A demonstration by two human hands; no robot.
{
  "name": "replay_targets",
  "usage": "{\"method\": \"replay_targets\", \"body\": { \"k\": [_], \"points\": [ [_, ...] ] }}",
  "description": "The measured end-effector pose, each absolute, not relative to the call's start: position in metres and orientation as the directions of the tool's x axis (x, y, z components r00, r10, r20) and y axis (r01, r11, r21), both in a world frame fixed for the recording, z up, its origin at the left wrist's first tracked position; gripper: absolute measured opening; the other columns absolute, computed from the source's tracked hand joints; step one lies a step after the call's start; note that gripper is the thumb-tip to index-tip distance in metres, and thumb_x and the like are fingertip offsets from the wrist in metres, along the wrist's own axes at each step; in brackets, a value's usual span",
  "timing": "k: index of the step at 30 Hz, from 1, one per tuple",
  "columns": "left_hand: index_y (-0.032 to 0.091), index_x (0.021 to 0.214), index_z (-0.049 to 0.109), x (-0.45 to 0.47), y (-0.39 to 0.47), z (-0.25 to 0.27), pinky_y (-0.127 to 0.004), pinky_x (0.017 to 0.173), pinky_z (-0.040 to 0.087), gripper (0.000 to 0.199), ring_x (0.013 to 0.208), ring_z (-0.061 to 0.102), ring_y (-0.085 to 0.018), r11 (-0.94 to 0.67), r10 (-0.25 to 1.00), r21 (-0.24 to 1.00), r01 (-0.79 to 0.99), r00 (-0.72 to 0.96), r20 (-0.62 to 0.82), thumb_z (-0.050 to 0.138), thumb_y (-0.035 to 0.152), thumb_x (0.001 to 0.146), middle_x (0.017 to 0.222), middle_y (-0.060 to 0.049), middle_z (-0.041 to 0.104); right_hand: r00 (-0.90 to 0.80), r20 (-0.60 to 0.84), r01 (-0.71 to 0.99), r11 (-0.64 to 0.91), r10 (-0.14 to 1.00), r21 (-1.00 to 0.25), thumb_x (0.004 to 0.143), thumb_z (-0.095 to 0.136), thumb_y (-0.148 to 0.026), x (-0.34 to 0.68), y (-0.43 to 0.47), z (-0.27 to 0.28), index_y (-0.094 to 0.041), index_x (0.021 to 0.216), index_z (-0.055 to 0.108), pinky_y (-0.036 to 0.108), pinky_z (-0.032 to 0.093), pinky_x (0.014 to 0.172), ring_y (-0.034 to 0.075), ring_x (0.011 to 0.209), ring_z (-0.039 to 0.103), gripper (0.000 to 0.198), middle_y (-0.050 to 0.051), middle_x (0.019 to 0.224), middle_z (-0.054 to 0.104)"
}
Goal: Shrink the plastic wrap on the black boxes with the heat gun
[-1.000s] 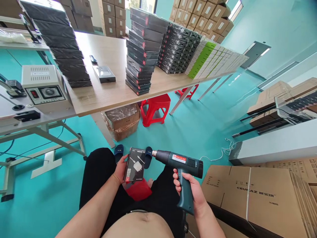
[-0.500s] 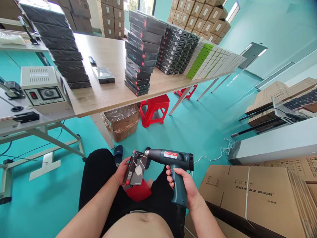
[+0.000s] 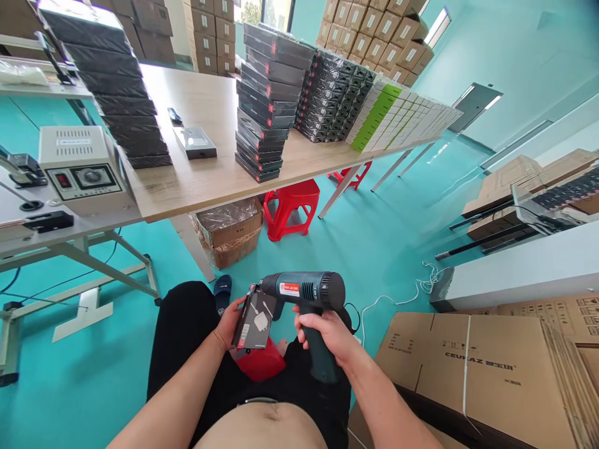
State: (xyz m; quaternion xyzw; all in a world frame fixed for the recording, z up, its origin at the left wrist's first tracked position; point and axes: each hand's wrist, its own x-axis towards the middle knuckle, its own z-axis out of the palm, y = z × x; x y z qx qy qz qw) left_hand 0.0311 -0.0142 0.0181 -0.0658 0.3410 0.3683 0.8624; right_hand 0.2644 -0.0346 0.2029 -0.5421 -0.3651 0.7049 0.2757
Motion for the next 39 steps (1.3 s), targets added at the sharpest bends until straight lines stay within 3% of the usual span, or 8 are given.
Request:
{"method": "replay_targets", "body": {
  "k": [5,10,12,17,22,25,32,39],
  "points": [
    [0.01,0.098,0.066,0.028,-0.011,0.013,-0.039,0.072,0.054,0.037,0.076,0.071,-0.03,0.707,0.619,0.191,-0.681,0.465,-0.632,0.056,0.042,0.082,0.078,-0.012,0.074,-0.558,-0.574,0.213,-0.566,0.599,-0.797,0.067,0.07,-0.025,0.266,-0.041,0.206,-0.012,0.082,0.069,0.027,0.046,0.049,0.014,0.051,0.056,0.02,0.002,0.06,0.063],
    [0.01,0.098,0.066,0.026,-0.013,0.012,-0.041,0.072,0.054,0.043,0.077,0.07,-0.031,0.742,0.604,0.175,-0.648,0.531,-0.594,0.055,0.048,0.082,0.081,-0.014,0.073,-0.325,-0.548,0.083,-0.554,0.771,-0.828,0.073,0.064,-0.029,0.26,-0.035,0.209,-0.014,0.095,0.067,0.027,0.048,0.053,0.014,0.055,0.057,0.027,0.001,0.064,0.063],
    [0.01,0.1,0.066,0.026,-0.013,0.012,-0.042,0.075,0.054,0.044,0.082,0.07,-0.032,0.736,0.611,0.169,-0.655,0.537,-0.581,0.055,0.049,0.081,0.083,-0.014,0.073,-0.334,-0.537,0.081,-0.544,0.774,-0.835,0.073,0.064,-0.028,0.262,-0.033,0.211,-0.014,0.098,0.066,0.027,0.048,0.053,0.014,0.055,0.057,0.028,0.0,0.063,0.063],
    [0.01,0.107,0.065,0.026,-0.012,0.014,-0.043,0.077,0.054,0.046,0.086,0.07,-0.033,0.669,0.672,0.171,-0.723,0.491,-0.555,0.055,0.048,0.082,0.085,-0.013,0.074,-0.579,-0.596,0.276,-0.553,0.557,-0.786,0.067,0.07,-0.024,0.275,-0.048,0.206,-0.012,0.075,0.069,0.026,0.045,0.049,0.013,0.047,0.055,0.015,0.0,0.055,0.06],
    [0.011,0.108,0.065,0.026,-0.012,0.017,-0.044,0.077,0.054,0.046,0.089,0.069,-0.034,0.7,0.637,0.155,-0.697,0.51,-0.578,0.055,0.048,0.081,0.088,-0.014,0.074,-0.35,-0.556,-0.043,-0.606,0.754,-0.795,0.072,0.065,-0.029,0.256,-0.051,0.195,-0.013,0.096,0.067,0.025,0.048,0.05,0.013,0.055,0.059,0.028,0.003,0.07,0.065],
    [0.012,0.108,0.064,0.024,-0.013,0.017,-0.044,0.078,0.054,0.045,0.092,0.068,-0.035,0.691,0.642,0.163,-0.704,0.495,-0.586,0.054,0.048,0.082,0.09,-0.013,0.073,-0.293,-0.546,-0.15,-0.602,0.784,-0.784,0.071,0.067,-0.03,0.249,-0.04,0.194,-0.012,0.097,0.065,0.024,0.048,0.048,0.014,0.057,0.061,0.031,0.005,0.076,0.066],
    [0.011,0.112,0.063,0.024,-0.014,0.014,-0.044,0.079,0.054,0.049,0.089,0.069,-0.033,0.674,0.669,0.179,-0.717,0.49,-0.559,0.055,0.049,0.082,0.095,-0.015,0.073,-0.13,-0.581,-0.146,-0.595,0.803,-0.79,0.071,0.067,-0.03,0.287,-0.022,0.181,-0.012,0.095,0.065,0.024,0.049,0.047,0.013,0.057,0.061,0.031,0.005,0.075,0.067],
    [0.012,0.113,0.063,0.024,-0.012,0.017,-0.043,0.079,0.054,0.048,0.089,0.069,-0.033,0.652,0.688,0.196,-0.733,0.462,-0.56,0.054,0.048,0.082,0.09,-0.012,0.074,-0.365,-0.609,0.042,-0.641,0.704,-0.766,0.069,0.067,-0.03,0.297,-0.051,0.18,-0.011,0.096,0.066,0.025,0.048,0.045,0.015,0.054,0.062,0.033,0.006,0.074,0.068]
  ]
}}
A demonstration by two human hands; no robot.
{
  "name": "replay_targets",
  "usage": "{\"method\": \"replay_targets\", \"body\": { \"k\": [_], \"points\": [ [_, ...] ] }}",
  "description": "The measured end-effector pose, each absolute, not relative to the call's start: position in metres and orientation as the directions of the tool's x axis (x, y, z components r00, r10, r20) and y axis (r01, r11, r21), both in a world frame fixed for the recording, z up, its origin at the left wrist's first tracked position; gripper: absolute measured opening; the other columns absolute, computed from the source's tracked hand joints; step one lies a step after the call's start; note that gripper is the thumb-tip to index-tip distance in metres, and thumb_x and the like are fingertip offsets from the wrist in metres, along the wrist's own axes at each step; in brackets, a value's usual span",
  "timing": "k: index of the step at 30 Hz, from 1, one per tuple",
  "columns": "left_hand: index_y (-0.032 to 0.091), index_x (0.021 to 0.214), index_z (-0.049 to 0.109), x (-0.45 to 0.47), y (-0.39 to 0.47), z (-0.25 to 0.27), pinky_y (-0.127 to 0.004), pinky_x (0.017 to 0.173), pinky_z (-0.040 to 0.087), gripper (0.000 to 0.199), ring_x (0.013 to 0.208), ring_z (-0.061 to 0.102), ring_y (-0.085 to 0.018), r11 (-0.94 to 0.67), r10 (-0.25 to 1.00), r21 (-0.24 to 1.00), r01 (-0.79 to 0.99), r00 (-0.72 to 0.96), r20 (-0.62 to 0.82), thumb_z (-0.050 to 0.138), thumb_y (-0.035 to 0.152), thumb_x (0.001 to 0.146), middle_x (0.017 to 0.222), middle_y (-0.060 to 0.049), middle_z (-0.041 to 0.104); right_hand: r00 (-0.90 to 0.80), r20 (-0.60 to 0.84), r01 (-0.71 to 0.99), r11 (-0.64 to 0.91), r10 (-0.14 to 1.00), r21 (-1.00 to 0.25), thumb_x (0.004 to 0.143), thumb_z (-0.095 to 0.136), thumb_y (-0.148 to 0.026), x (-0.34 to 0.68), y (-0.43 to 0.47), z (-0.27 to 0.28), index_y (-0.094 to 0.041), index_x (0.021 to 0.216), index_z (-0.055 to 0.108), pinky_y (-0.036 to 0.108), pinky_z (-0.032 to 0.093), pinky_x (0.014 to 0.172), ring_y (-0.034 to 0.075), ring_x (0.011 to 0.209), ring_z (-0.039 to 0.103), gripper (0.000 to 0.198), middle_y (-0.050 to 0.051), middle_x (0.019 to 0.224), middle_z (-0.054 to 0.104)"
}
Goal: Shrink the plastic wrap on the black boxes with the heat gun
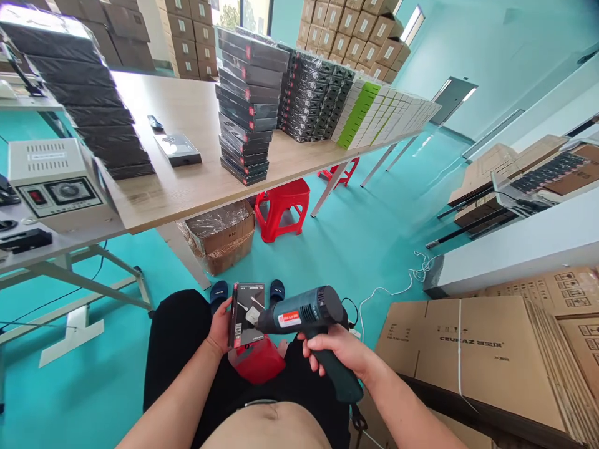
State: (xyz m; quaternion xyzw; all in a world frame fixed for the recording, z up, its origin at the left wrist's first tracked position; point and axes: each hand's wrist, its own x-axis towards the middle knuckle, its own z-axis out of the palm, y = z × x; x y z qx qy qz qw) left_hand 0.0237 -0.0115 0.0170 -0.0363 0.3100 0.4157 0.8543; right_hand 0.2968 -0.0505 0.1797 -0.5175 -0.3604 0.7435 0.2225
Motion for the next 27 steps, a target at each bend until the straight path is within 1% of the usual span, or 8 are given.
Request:
{"method": "replay_targets", "body": {
  "k": [5,10,15,17,19,21,23,27],
  "points": [
    [0.011,0.112,0.063,0.023,-0.011,0.019,-0.043,0.078,0.054,0.049,0.086,0.07,-0.033,0.641,0.689,0.173,-0.748,0.462,-0.559,0.054,0.049,0.082,0.089,-0.013,0.074,-0.222,-0.617,-0.001,-0.633,0.755,-0.774,0.071,0.065,-0.033,0.291,-0.062,0.181,-0.011,0.094,0.066,0.025,0.049,0.049,0.013,0.054,0.06,0.032,0.004,0.07,0.066],
    [0.012,0.11,0.064,0.026,-0.012,0.021,-0.043,0.078,0.054,0.046,0.087,0.07,-0.032,0.671,0.672,0.188,-0.717,0.48,-0.564,0.054,0.048,0.083,0.088,-0.013,0.074,-0.391,-0.623,0.1,-0.642,0.677,-0.761,0.067,0.068,-0.028,0.29,-0.059,0.19,-0.011,0.093,0.067,0.026,0.047,0.046,0.014,0.053,0.06,0.031,0.004,0.071,0.067],
    [0.008,0.105,0.065,0.029,-0.014,0.024,-0.045,0.08,0.053,0.048,0.088,0.069,-0.034,0.761,0.587,0.169,-0.626,0.554,-0.591,0.057,0.049,0.08,0.09,-0.016,0.073,-0.258,-0.554,0.013,-0.571,0.791,-0.821,0.071,0.065,-0.031,0.274,-0.037,0.203,-0.014,0.097,0.065,0.026,0.049,0.052,0.014,0.058,0.061,0.031,0.002,0.073,0.066],
    [0.009,0.105,0.065,0.029,-0.014,0.025,-0.045,0.08,0.053,0.048,0.089,0.069,-0.034,0.765,0.587,0.174,-0.62,0.559,-0.586,0.057,0.049,0.081,0.089,-0.016,0.073,-0.373,-0.549,0.069,-0.568,0.748,-0.82,0.071,0.065,-0.028,0.271,-0.034,0.208,-0.014,0.09,0.066,0.026,0.049,0.052,0.014,0.056,0.06,0.024,0.002,0.07,0.066],
    [0.01,0.107,0.065,0.028,-0.014,0.026,-0.044,0.08,0.053,0.046,0.09,0.069,-0.034,0.745,0.612,0.187,-0.641,0.543,-0.576,0.057,0.048,0.081,0.089,-0.014,0.073,-0.535,-0.56,0.2,-0.55,0.632,-0.811,0.069,0.067,-0.024,0.272,-0.036,0.211,-0.013,0.079,0.067,0.026,0.048,0.05,0.014,0.052,0.059,0.015,0.001,0.062,0.064],
    [0.011,0.108,0.065,0.027,-0.015,0.026,-0.043,0.079,0.053,0.045,0.089,0.069,-0.033,0.725,0.634,0.195,-0.661,0.528,-0.565,0.056,0.047,0.082,0.088,-0.013,0.074,-0.62,-0.565,0.28,-0.519,0.545,-0.807,0.067,0.069,-0.022,0.275,-0.039,0.211,-0.012,0.074,0.068,0.026,0.047,0.049,0.014,0.051,0.058,0.012,0.002,0.059,0.062],
    [0.011,0.106,0.065,0.027,-0.015,0.026,-0.043,0.077,0.054,0.045,0.087,0.069,-0.033,0.731,0.627,0.188,-0.656,0.535,-0.567,0.055,0.048,0.082,0.085,-0.013,0.074,-0.593,-0.557,0.242,-0.531,0.582,-0.812,0.068,0.069,-0.022,0.279,-0.037,0.209,-0.012,0.082,0.069,0.025,0.047,0.049,0.014,0.053,0.059,0.017,0.002,0.064,0.064],
    [0.009,0.104,0.065,0.027,-0.015,0.025,-0.043,0.075,0.054,0.046,0.084,0.07,-0.033,0.747,0.603,0.18,-0.64,0.538,-0.589,0.057,0.048,0.081,0.083,-0.014,0.073,-0.373,-0.535,0.006,-0.575,0.758,-0.818,0.074,0.063,-0.026,0.286,-0.02,0.203,-0.014,0.1,0.065,0.024,0.049,0.049,0.014,0.059,0.061,0.029,0.004,0.077,0.066]
  ]
}}
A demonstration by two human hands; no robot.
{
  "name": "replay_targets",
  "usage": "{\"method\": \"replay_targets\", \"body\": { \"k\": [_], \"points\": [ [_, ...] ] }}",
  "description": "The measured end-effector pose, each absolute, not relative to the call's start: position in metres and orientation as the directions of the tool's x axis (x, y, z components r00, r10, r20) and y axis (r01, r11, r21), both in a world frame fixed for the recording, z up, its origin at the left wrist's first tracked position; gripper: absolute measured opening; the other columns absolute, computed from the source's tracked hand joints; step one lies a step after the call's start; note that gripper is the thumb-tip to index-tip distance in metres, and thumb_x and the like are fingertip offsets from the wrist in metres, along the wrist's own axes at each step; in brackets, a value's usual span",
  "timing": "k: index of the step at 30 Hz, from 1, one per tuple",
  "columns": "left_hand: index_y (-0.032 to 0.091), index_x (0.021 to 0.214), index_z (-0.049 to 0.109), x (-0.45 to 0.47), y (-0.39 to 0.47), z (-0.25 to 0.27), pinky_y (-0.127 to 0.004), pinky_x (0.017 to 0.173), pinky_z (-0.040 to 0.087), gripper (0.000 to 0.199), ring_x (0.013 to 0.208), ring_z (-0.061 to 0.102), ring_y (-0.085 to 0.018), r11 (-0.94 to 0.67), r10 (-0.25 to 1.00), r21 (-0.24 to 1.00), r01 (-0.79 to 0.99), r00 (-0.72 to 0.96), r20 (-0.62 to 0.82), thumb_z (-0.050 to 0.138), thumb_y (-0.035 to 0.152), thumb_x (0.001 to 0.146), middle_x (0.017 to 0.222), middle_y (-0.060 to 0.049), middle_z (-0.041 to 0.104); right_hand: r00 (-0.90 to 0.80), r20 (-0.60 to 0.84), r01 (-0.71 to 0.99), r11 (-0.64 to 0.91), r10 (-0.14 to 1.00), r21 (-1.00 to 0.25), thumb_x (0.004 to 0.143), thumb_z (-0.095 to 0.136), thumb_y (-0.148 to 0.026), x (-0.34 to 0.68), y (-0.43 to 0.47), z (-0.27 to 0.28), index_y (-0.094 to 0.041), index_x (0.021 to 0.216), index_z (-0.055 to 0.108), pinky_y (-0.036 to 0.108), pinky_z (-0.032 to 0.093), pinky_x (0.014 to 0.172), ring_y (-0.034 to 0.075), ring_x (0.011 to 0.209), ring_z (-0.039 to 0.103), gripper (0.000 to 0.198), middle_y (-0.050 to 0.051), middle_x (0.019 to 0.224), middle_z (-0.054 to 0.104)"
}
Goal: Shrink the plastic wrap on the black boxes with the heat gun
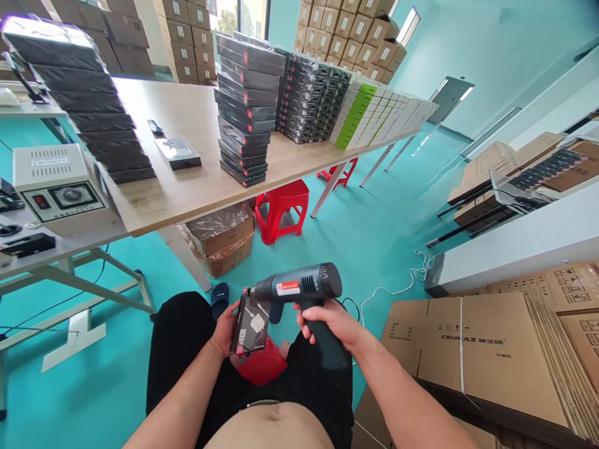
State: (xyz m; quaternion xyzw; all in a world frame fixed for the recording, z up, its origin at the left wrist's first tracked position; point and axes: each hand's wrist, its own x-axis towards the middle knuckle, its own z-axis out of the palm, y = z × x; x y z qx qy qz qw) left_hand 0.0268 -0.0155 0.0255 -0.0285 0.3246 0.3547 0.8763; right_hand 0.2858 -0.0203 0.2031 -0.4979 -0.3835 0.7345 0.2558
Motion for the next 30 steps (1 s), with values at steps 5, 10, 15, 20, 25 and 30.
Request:
{"method": "replay_targets", "body": {
  "k": [5,10,15,20,25,30],
  "points": [
    [0.01,0.105,0.065,0.027,-0.014,0.027,-0.044,0.073,0.055,0.046,0.082,0.07,-0.033,0.738,0.595,0.173,-0.653,0.508,-0.623,0.059,0.047,0.08,0.083,-0.014,0.073,-0.265,-0.572,-0.002,-0.593,0.776,-0.805,0.073,0.063,-0.025,0.304,-0.006,0.195,-0.012,0.099,0.064,0.023,0.049,0.048,0.015,0.06,0.062,0.029,0.005,0.078,0.066],
    [0.011,0.102,0.066,0.027,-0.013,0.027,-0.045,0.072,0.056,0.042,0.083,0.07,-0.034,0.719,0.599,0.152,-0.678,0.495,-0.629,0.059,0.046,0.08,0.083,-0.013,0.073,-0.299,-0.595,0.064,-0.607,0.746,-0.792,0.073,0.062,-0.026,0.317,-0.02,0.185,-0.012,0.098,0.064,0.024,0.05,0.048,0.014,0.059,0.062,0.029,0.005,0.078,0.066],
    [0.014,0.103,0.066,0.028,-0.013,0.027,-0.044,0.073,0.056,0.037,0.084,0.07,-0.033,0.667,0.625,0.132,-0.734,0.453,-0.635,0.06,0.042,0.08,0.084,-0.011,0.073,-0.484,-0.666,0.247,-0.642,0.567,-0.726,0.068,0.065,-0.023,0.319,-0.046,0.186,-0.012,0.095,0.066,0.024,0.048,0.045,0.015,0.053,0.061,0.029,0.004,0.07,0.066],
    [0.014,0.103,0.066,0.027,-0.011,0.023,-0.046,0.073,0.056,0.037,0.086,0.07,-0.035,0.651,0.617,0.107,-0.752,0.441,-0.652,0.062,0.042,0.078,0.084,-0.011,0.073,-0.435,-0.629,0.181,-0.621,0.644,-0.762,0.07,0.064,-0.024,0.315,-0.056,0.183,-0.012,0.096,0.066,0.023,0.048,0.047,0.014,0.055,0.061,0.029,0.003,0.073,0.065],
    [0.014,0.104,0.065,0.023,-0.011,0.016,-0.049,0.075,0.055,0.041,0.087,0.069,-0.036,0.658,0.617,0.119,-0.743,0.442,-0.651,0.061,0.044,0.078,0.086,-0.013,0.072,-0.395,-0.636,0.146,-0.639,0.662,-0.756,0.071,0.063,-0.024,0.316,-0.065,0.177,-0.012,0.098,0.066,0.024,0.048,0.048,0.014,0.055,0.061,0.029,0.004,0.072,0.065],
    [0.014,0.11,0.064,0.025,-0.011,0.014,-0.048,0.081,0.054,0.044,0.092,0.068,-0.034,0.581,0.702,0.172,-0.796,0.382,-0.601,0.061,0.045,0.079,0.094,-0.014,0.072,-0.439,-0.617,0.038,-0.673,0.653,-0.739,0.07,0.064,-0.023,0.312,-0.076,0.173,-0.011,0.098,0.066,0.023,0.047,0.046,0.014,0.056,0.061,0.03,0.005,0.075,0.065]
  ]
}}
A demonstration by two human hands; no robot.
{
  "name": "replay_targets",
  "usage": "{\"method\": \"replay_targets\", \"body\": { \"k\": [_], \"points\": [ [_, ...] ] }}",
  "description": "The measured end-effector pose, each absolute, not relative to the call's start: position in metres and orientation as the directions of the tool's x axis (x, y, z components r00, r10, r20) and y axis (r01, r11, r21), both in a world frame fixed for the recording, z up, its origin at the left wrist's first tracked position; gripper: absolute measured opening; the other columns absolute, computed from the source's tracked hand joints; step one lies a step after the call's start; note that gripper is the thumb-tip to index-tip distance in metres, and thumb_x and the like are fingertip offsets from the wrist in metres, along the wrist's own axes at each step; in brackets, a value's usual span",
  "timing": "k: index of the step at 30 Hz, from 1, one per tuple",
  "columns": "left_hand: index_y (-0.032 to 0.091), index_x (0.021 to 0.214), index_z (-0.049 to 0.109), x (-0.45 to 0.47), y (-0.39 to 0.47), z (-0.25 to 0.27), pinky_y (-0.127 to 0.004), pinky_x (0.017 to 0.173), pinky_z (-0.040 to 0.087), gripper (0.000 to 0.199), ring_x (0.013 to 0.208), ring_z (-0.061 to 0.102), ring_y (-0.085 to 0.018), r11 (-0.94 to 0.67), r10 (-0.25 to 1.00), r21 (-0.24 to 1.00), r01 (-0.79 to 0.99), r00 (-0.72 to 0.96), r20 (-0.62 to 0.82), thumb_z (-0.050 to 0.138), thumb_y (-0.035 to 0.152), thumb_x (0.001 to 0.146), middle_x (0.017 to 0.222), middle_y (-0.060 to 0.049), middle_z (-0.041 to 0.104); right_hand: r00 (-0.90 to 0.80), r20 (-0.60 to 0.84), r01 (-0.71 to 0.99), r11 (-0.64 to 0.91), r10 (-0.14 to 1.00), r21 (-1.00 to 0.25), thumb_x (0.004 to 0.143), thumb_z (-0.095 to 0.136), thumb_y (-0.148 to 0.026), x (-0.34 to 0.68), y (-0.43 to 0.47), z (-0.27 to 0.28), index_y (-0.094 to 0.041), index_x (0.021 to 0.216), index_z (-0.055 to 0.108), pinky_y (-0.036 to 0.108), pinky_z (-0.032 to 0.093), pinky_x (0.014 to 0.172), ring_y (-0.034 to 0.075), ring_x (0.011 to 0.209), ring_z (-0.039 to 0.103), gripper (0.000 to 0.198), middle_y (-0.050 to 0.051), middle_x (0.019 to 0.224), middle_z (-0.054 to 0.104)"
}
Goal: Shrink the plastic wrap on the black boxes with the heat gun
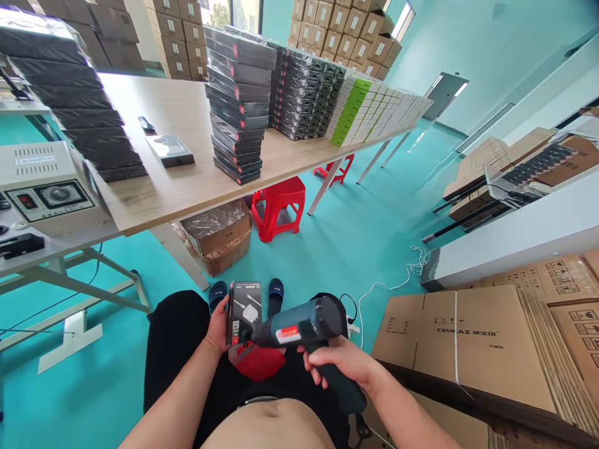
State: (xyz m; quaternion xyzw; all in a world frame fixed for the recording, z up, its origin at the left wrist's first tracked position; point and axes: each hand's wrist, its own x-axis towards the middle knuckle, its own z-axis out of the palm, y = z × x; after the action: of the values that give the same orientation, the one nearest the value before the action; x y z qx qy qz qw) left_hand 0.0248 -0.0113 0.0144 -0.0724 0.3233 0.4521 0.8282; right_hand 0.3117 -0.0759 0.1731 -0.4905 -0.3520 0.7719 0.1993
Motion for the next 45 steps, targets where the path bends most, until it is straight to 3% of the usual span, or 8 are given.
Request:
{"method": "replay_targets", "body": {
  "k": [4,10,16,20,30,36,40,45],
  "points": [
    [0.016,0.111,0.061,0.025,-0.008,0.008,-0.048,0.086,0.053,0.043,0.091,0.068,-0.029,0.496,0.741,0.221,-0.84,0.277,-0.612,0.061,0.048,0.081,0.097,-0.011,0.071,-0.217,-0.589,-0.189,-0.626,0.778,-0.757,0.077,0.059,-0.029,0.314,-0.074,0.17,-0.014,0.102,0.065,0.022,0.049,0.049,0.013,0.061,0.061,0.03,0.005,0.081,0.064],
    [0.017,0.102,0.058,0.027,0.002,-0.012,-0.053,0.083,0.053,0.046,0.098,0.066,-0.033,0.467,0.735,0.212,-0.858,0.244,-0.633,0.059,0.057,0.079,0.099,-0.013,0.068,-0.398,-0.583,-0.085,-0.662,0.708,-0.745,0.073,0.065,-0.025,0.298,-0.085,0.169,-0.01,0.102,0.066,0.024,0.048,0.049,0.015,0.058,0.062,0.033,0.007,0.079,0.066],
    [0.015,0.102,0.054,0.023,0.0,-0.015,-0.051,0.079,0.056,0.042,0.099,0.065,-0.035,0.456,0.686,0.16,-0.875,0.231,-0.689,0.064,0.05,0.079,0.1,-0.018,0.066,-0.224,-0.548,-0.145,-0.584,0.806,-0.799,0.077,0.062,-0.03,0.286,-0.08,0.166,-0.012,0.103,0.066,0.025,0.049,0.052,0.014,0.06,0.061,0.032,0.006,0.081,0.065],
    [0.017,0.097,0.054,0.022,0.0,-0.015,-0.046,0.075,0.058,0.033,0.092,0.068,-0.031,0.428,0.7,0.165,-0.889,0.21,-0.682,0.066,0.042,0.079,0.095,-0.013,0.067,-0.352,-0.561,-0.048,-0.613,0.749,-0.789,0.073,0.066,-0.029,0.288,-0.078,0.169,-0.011,0.091,0.069,0.026,0.048,0.052,0.014,0.059,0.061,0.025,0.006,0.078,0.066],
    [0.017,0.09,0.054,0.023,0.001,-0.015,-0.043,0.072,0.059,0.023,0.082,0.069,-0.025,0.406,0.712,0.182,-0.896,0.185,-0.677,0.066,0.034,0.08,0.084,-0.008,0.067,-0.374,-0.553,0.064,-0.574,0.744,-0.816,0.071,0.067,-0.03,0.278,-0.068,0.18,-0.012,0.083,0.069,0.027,0.047,0.052,0.014,0.054,0.057,0.022,0.003,0.064,0.064],
    [0.017,0.089,0.053,0.024,0.001,-0.015,-0.046,0.073,0.058,0.023,0.084,0.069,-0.026,0.417,0.696,0.168,-0.893,0.195,-0.691,0.066,0.034,0.081,0.085,-0.009,0.066,-0.305,-0.552,0.008,-0.577,0.776,-0.817,0.072,0.067,-0.032,0.274,-0.066,0.183,-0.013,0.095,0.068,0.027,0.047,0.053,0.014,0.057,0.059,0.03,0.003,0.072,0.066],
    [0.018,0.09,0.054,0.023,0.001,-0.016,-0.041,0.07,0.06,0.022,0.078,0.069,-0.023,0.398,0.708,0.186,-0.898,0.172,-0.685,0.068,0.031,0.08,0.084,-0.006,0.066,-0.385,-0.537,0.014,-0.577,0.751,-0.817,0.07,0.069,-0.031,0.27,-0.063,0.184,-0.011,0.085,0.069,0.027,0.047,0.054,0.014,0.056,0.059,0.025,0.003,0.066,0.065],
    [0.016,0.098,0.053,0.021,0.0,-0.016,-0.05,0.075,0.059,0.035,0.1,0.065,-0.034,0.439,0.661,0.118,-0.891,0.231,-0.714,0.067,0.041,0.078,0.103,-0.016,0.064,-0.134,-0.576,-0.133,-0.59,0.807,-0.796,0.071,0.066,-0.033,0.28,-0.052,0.177,-0.013,0.097,0.066,0.026,0.048,0.05,0.014,0.057,0.06,0.032,0.004,0.073,0.066]
  ]
}}
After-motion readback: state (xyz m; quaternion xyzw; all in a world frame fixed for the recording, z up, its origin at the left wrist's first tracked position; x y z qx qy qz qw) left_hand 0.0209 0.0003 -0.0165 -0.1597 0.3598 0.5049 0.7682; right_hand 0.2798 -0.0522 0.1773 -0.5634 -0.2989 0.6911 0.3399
